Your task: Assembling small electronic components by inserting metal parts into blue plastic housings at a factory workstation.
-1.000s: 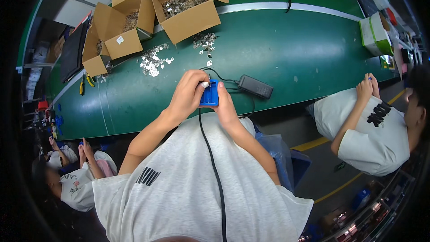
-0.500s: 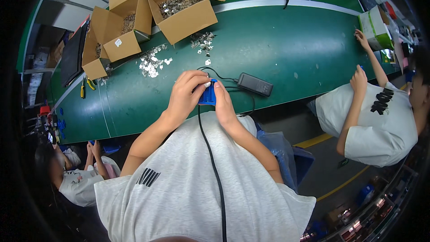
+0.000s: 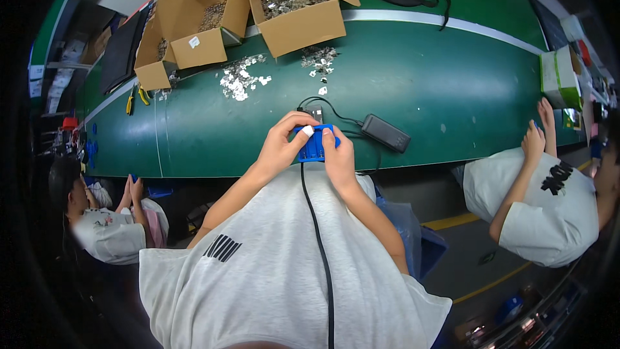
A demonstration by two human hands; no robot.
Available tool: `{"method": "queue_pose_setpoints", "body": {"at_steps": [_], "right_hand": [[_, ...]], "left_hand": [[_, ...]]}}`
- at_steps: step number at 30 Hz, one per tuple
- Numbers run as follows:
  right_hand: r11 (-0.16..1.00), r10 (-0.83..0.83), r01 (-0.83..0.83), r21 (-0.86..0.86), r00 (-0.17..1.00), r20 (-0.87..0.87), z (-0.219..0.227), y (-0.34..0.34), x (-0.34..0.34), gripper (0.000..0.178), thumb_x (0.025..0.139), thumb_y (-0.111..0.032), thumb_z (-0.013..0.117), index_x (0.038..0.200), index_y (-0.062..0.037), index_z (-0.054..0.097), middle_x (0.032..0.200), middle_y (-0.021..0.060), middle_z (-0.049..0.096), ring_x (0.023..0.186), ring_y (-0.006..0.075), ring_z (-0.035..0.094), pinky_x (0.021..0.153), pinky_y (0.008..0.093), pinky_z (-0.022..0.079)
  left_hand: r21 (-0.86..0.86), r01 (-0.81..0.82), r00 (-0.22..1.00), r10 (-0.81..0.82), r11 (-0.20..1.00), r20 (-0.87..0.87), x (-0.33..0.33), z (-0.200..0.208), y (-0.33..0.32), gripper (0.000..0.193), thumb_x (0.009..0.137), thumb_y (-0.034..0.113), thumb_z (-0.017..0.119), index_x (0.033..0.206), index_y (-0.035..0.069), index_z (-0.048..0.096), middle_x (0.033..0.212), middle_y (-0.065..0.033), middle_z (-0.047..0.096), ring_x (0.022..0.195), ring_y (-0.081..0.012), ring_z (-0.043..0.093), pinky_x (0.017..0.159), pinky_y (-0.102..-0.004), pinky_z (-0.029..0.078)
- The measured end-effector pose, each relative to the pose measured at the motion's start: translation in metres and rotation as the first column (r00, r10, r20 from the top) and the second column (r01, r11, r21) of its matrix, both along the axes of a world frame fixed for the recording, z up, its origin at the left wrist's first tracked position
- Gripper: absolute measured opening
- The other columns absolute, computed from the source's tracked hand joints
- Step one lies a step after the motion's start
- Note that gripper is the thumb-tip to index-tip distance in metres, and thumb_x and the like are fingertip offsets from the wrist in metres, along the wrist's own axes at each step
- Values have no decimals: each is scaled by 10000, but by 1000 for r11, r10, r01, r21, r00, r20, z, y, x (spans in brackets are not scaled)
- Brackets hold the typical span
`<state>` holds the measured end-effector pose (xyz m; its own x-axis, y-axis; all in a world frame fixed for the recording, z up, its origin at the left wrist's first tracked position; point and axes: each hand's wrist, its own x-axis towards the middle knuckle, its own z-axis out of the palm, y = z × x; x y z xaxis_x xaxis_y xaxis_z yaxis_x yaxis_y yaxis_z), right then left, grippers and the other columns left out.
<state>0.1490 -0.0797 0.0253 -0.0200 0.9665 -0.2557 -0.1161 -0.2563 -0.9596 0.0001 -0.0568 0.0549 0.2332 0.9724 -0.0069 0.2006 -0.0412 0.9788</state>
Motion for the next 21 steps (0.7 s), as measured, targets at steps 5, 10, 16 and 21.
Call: {"method": "queue_pose_setpoints", "body": {"at_steps": [5,10,16,21], "right_hand": [[999,39,-40,5,996,86,-2,6,-3,307,978,-253,451,878,8,577,688,-19,504,652,37,425,561,227,379],[991,25,-27,-130,1000,-19,-26,15,5,317,983,-344,394,921,-65,530,754,10,546,636,88,530,531,242,426],[979,27,-96,-182,936,-350,-5,19,1,405,969,-347,385,1131,12,481,1075,159,582,904,249,636,757,385,555],[976,32,-104,-191,937,-347,-14,21,2,408,963,-347,402,1150,8,480,1087,148,579,944,229,616,793,395,536]], "left_hand": [[-28,13,999,-12,1000,48,-10,-10,4,168,893,99,552,1011,-3,616,1033,-108,590,1024,-207,557,877,-313,453],[-56,-502,858,489,863,-158,-75,-78,45,189,898,140,575,1023,1,608,956,-97,617,840,-160,574,737,-295,464],[392,-492,542,626,777,-561,-137,-150,67,205,800,117,643,963,-7,656,920,-184,623,812,-321,606,772,-389,484],[392,-410,494,562,824,-664,-138,-157,78,194,792,130,654,931,-6,653,903,-182,623,831,-334,605,773,-410,484]]}}
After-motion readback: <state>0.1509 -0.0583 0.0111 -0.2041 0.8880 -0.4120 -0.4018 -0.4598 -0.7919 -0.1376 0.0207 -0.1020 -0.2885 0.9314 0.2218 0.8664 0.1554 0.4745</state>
